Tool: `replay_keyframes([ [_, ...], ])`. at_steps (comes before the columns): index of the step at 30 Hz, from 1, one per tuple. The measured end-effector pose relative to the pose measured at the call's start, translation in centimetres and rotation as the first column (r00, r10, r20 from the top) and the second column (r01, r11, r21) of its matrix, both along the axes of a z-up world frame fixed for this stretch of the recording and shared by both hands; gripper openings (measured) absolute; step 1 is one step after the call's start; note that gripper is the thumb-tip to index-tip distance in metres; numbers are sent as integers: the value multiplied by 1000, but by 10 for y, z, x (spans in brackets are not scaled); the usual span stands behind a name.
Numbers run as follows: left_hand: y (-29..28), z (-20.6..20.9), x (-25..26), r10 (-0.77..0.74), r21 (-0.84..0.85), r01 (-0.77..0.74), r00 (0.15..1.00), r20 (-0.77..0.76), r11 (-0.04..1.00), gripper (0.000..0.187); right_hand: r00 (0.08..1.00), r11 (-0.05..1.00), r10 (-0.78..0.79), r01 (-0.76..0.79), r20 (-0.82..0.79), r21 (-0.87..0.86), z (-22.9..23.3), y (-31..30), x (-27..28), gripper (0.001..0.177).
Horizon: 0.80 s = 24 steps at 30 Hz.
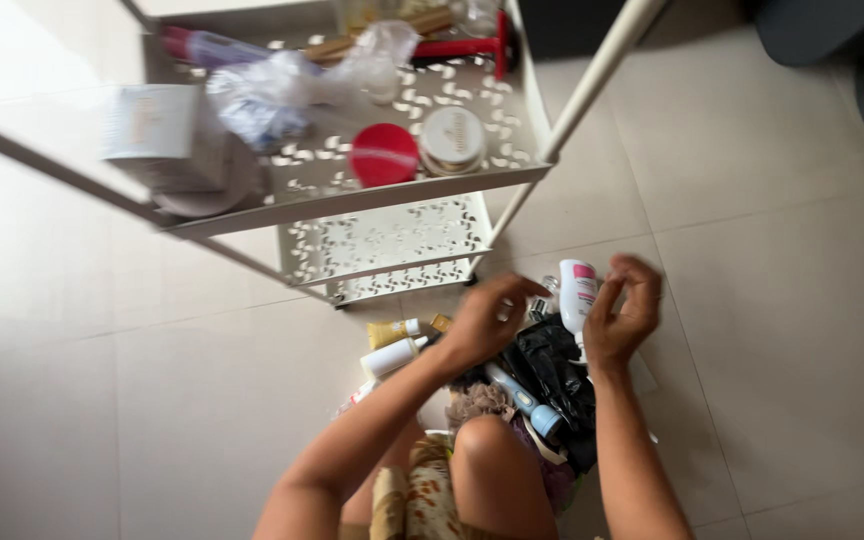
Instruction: The person sits on the floor and removes items from a white three-tier rolling cart, placing them on the floor. The person handles diapers, bottles, tubes, and small containers, then removes the cart's shelves and sets them aside.
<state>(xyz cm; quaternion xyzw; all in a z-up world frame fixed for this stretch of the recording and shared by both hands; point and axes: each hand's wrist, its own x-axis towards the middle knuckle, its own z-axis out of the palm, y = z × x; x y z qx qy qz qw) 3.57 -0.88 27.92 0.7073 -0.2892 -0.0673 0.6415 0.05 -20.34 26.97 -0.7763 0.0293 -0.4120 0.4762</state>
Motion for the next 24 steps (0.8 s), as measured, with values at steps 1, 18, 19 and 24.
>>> replay_keyframes([
  [1,23,41,-6,75,-69,-71,995,67,995,30,992,996,84,-83,97,-16,41,17,2,18],
  [18,190,261,71,485,634,-754,626,611,175,104,749,479,50,-598,-661,-642,268,189,145,136],
  [19,189,258,74,487,696,-705,659,574,134,106,736,465,40,-612,-676,-640,266,191,147,133],
  [24,196,258,88,431,675,-707,687,585,211,103,718,490,93,-636,-690,-596,263,205,149,115],
])
